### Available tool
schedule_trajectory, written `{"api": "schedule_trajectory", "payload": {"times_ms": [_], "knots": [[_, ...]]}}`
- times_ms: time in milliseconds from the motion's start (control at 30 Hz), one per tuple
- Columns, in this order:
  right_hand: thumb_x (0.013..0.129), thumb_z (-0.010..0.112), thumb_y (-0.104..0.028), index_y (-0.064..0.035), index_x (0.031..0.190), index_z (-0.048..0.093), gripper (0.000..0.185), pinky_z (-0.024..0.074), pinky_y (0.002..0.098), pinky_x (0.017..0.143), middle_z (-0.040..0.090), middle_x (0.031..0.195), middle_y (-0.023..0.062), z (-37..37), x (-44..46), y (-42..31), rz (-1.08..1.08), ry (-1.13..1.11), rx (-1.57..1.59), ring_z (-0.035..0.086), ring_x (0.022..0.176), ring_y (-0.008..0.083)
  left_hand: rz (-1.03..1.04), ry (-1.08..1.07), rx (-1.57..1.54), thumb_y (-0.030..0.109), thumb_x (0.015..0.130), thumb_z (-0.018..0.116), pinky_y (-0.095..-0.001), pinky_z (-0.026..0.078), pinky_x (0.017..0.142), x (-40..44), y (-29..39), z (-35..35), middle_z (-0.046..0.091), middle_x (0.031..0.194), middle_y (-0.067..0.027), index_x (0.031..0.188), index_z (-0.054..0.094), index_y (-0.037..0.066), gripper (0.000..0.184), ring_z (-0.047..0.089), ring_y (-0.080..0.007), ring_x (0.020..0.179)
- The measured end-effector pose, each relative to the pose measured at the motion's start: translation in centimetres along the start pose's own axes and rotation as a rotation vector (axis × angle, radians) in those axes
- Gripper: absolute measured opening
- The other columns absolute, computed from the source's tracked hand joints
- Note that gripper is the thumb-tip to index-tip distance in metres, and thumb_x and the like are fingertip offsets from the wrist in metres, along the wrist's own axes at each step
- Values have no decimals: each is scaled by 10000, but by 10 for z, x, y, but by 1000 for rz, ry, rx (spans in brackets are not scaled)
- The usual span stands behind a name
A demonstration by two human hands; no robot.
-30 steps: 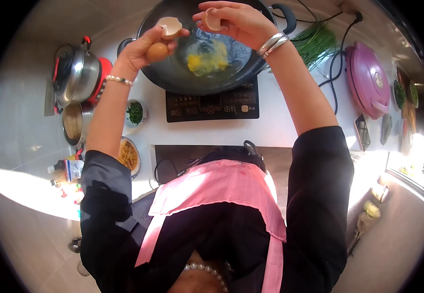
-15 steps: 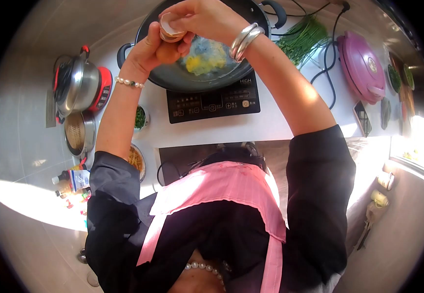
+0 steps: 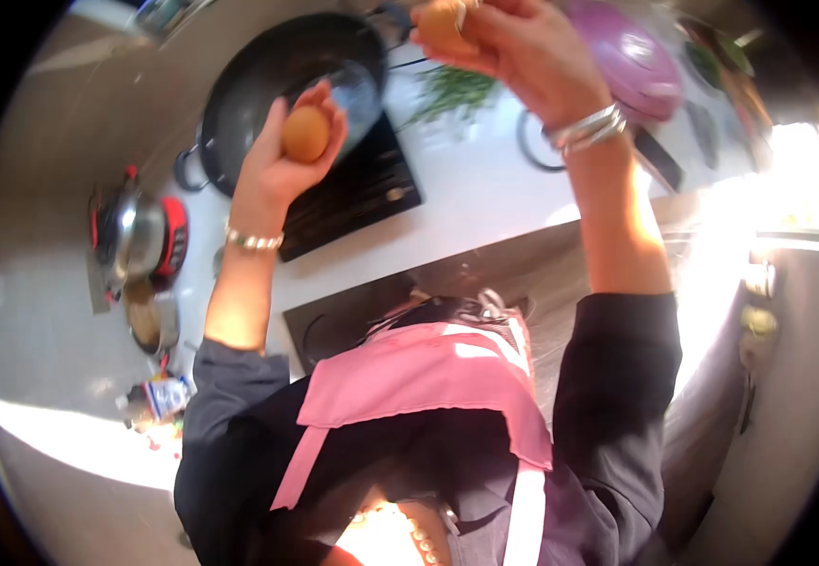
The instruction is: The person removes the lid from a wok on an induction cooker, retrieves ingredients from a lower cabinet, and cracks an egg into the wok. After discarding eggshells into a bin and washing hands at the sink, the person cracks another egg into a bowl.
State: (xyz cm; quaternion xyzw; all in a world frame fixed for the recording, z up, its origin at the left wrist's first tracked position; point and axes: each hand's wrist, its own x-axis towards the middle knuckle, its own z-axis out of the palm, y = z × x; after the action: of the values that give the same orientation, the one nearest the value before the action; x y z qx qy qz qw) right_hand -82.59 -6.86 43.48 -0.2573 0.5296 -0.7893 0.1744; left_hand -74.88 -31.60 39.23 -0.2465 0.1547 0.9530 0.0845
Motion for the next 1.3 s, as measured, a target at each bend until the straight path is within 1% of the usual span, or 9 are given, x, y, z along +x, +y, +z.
{"api": "schedule_trajectory", "payload": {"times_ms": [67, 133, 300, 433, 567, 667, 933, 1067, 1300], "knots": [[866, 508, -119, 44, 1168, 458, 346, 503, 347, 845, 556, 1075, 221, -40, -70, -18, 7, 123, 88, 587, 974, 299, -110, 28, -87, 313, 929, 402, -445, 482, 840, 4, -37, 0, 582, 1019, -140, 930, 500, 39, 291, 557, -266, 863], [854, 518, -114, 39, 1169, 457, 355, 504, 350, 842, 560, 1073, 210, -90, -146, -26, 3, 211, 123, 593, 956, 292, -250, 22, -175, 272, 924, 415, -433, 480, 851, 7, -75, 7, 580, 1001, -130, 903, 519, 52, 244, 559, -262, 885], [896, 439, -56, 34, 1160, 486, 283, 530, 307, 801, 581, 1036, 197, -191, -330, -43, 142, 797, 174, 611, 907, 258, -291, -51, -77, 250, 910, 439, -389, 493, 834, 10, -199, 41, 561, 993, -100, 932, 526, 42, 226, 548, -237, 890], [893, 438, -56, 47, 1162, 480, 291, 523, 317, 820, 559, 1075, 182, -262, -451, -61, 0, 1035, 244, 596, 947, 263, -586, -90, -180, 96, 812, 552, -273, 512, 780, 22, -302, 91, 536, 833, -42, 913, 532, 25, 125, 531, -173, 844], [870, 441, -40, 52, 1154, 486, 302, 516, 341, 825, 564, 1058, 165, -326, -528, -77, -122, 1197, 260, 593, 940, 265, -731, -71, -189, 129, 825, 554, -272, 501, 736, 33, -397, 142, 516, 834, -24, 859, 521, 57, 87, 520, -148, 809], [827, 376, 26, 72, 1150, 472, 340, 509, 386, 846, 547, 1077, 172, -385, -560, -86, -231, 1212, 384, 577, 965, 305, -817, -113, -136, 152, 837, 555, -267, 489, 729, 64, -468, 178, 512, 842, -19, 863, 526, 62, 98, 518, -140, 807], [869, 431, -24, 42, 1178, 461, 317, 494, 370, 873, 549, 1088, 201, -588, -586, -160, -291, 1139, 321, 577, 977, 304, -986, -214, -100, 187, 854, 528, -273, 477, 727, 175, -663, 258, 517, 841, -41, 880, 505, 36, 155, 504, -153, 805], [869, 434, -25, 42, 1185, 453, 324, 493, 373, 875, 548, 1084, 197, -651, -605, -191, -264, 1128, 306, 573, 983, 304, -1032, -198, -134, 185, 857, 528, -259, 473, 720, 207, -719, 300, 513, 844, -45, 882, 505, 31, 158, 502, -145, 803], [884, 461, -43, 35, 1187, 418, 317, 495, 374, 884, 529, 1076, 197, -845, -669, -234, -157, 1270, 378, 573, 979, 293, -883, -169, -44, 179, 872, 507, -258, 474, 717, 265, -828, 369, 485, 822, -21, 886, 496, 64, 117, 485, -133, 792]]}}
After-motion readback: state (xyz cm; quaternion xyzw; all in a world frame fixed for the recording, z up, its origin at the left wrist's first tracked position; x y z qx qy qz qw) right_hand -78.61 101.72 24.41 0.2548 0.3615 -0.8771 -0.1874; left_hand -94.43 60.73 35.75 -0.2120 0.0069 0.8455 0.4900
